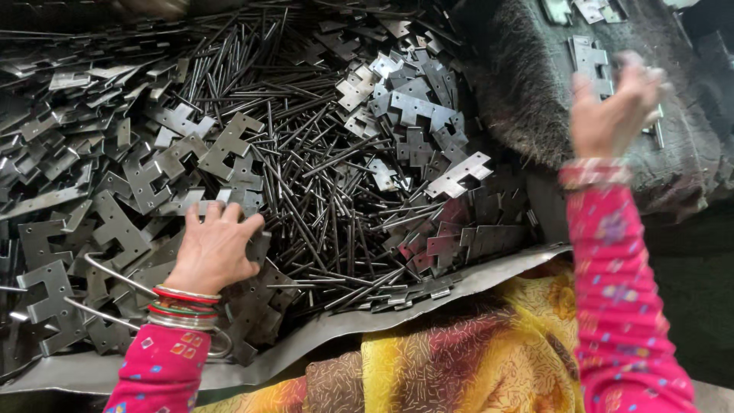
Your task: The person inserts metal rods into L-shaped metal brackets and places the assembled units into a large metal bin. The task is performed by hand, repeatedly picking up brackets and rods from a pile and assembling them.
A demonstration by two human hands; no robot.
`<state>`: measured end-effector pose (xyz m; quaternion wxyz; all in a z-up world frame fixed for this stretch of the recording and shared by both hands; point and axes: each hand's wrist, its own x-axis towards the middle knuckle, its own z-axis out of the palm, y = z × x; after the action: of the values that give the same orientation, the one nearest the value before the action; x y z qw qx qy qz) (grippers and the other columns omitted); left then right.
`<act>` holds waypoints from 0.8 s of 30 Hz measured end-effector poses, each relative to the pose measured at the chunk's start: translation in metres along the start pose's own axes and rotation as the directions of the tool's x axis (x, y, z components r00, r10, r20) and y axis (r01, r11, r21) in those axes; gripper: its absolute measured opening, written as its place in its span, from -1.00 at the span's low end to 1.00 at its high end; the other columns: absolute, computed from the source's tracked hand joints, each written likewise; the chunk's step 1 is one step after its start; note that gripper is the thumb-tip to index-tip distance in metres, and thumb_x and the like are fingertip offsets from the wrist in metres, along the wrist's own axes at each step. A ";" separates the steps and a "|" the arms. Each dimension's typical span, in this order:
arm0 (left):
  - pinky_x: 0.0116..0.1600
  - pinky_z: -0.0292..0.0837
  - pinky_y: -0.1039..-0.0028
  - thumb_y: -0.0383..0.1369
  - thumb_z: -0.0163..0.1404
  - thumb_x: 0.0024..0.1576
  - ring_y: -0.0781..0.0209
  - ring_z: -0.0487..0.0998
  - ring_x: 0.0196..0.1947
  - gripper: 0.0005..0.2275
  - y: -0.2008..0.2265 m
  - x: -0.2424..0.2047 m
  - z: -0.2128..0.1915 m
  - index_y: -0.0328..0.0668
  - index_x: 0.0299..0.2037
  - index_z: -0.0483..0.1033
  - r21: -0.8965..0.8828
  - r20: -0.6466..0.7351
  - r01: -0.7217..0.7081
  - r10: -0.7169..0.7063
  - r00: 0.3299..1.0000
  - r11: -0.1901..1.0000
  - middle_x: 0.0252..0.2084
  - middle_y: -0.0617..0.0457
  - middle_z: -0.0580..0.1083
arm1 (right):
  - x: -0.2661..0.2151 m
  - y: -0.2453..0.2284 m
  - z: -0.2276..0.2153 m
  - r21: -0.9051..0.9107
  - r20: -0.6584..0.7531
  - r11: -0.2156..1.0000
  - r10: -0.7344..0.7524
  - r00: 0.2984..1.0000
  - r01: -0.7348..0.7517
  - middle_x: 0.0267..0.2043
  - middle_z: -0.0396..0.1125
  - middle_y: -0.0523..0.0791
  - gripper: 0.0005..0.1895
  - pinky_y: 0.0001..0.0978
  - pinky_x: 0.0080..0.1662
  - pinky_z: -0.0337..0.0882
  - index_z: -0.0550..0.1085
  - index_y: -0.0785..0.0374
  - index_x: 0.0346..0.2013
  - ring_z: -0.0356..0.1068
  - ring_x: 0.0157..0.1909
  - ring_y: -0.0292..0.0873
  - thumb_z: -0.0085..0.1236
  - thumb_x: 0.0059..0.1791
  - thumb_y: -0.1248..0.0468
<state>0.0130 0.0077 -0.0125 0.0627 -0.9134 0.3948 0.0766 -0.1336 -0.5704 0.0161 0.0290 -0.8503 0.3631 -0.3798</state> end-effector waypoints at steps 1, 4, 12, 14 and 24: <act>0.27 0.22 -0.12 -0.11 0.33 -0.27 -0.14 0.43 0.11 -0.36 -0.001 0.000 -0.005 -0.04 0.05 0.40 -0.034 -0.069 -0.018 0.016 0.997 0.999 -0.06 -0.11 0.47 | -0.024 -0.016 -0.007 0.046 -0.020 0.994 -0.096 0.995 0.096 0.18 0.36 0.05 -0.61 0.42 0.26 0.16 0.50 0.19 0.12 0.26 0.30 0.10 0.39 0.05 0.18; 0.07 0.48 0.00 -0.09 0.21 -0.15 -0.11 0.57 -0.13 -0.42 -0.012 -0.002 -0.021 -0.23 -0.01 0.30 -0.511 -0.120 0.040 -0.117 0.986 0.859 -0.17 -0.18 0.53 | -0.089 -0.068 -0.038 0.122 -0.049 0.879 -0.459 0.887 0.462 0.10 0.41 -0.02 -0.75 0.07 0.33 0.30 0.52 0.26 0.04 0.32 0.23 -0.02 0.36 0.12 0.29; -0.01 0.64 0.19 0.00 -0.16 0.27 -0.09 0.63 -0.11 -0.52 -0.040 -0.021 -0.073 -0.38 0.03 0.31 -0.550 -0.089 -0.385 -0.406 0.910 -0.742 -0.05 -0.30 0.53 | -0.123 -0.137 -0.071 0.234 0.496 0.812 -0.573 0.652 0.535 -0.24 0.41 0.02 -0.57 -0.04 -0.12 0.31 0.59 0.22 -0.13 0.33 -0.11 0.11 0.34 -0.16 0.02; -0.02 0.63 0.24 -0.03 -0.16 0.36 -0.09 0.62 -0.12 -0.53 -0.043 -0.027 -0.075 -0.45 0.02 0.35 -0.448 0.039 -0.415 -0.481 0.876 -0.792 -0.07 -0.32 0.52 | -0.130 -0.137 -0.065 0.048 0.537 0.756 -0.571 0.621 0.653 -0.25 0.41 -0.03 -0.68 0.00 -0.14 0.30 0.58 0.16 -0.26 0.36 -0.10 0.06 0.30 -0.19 0.06; -0.25 0.55 0.35 -0.31 0.12 0.07 0.16 0.64 -0.35 -0.87 0.021 -0.003 -0.043 -0.17 -0.30 0.61 -0.836 -0.252 -0.138 -0.150 0.956 0.531 -0.31 0.01 0.60 | -0.137 -0.147 -0.063 0.107 0.571 0.923 -0.360 0.737 0.368 -0.33 0.44 0.03 -0.65 -0.08 -0.16 0.43 0.57 0.21 -0.23 0.47 -0.24 0.10 0.29 -0.15 0.04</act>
<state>-0.0004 -0.0123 0.0290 -0.4466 -0.8307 0.3094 0.1217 -0.1495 -0.3606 0.0228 0.0579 -0.9796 0.1658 -0.0977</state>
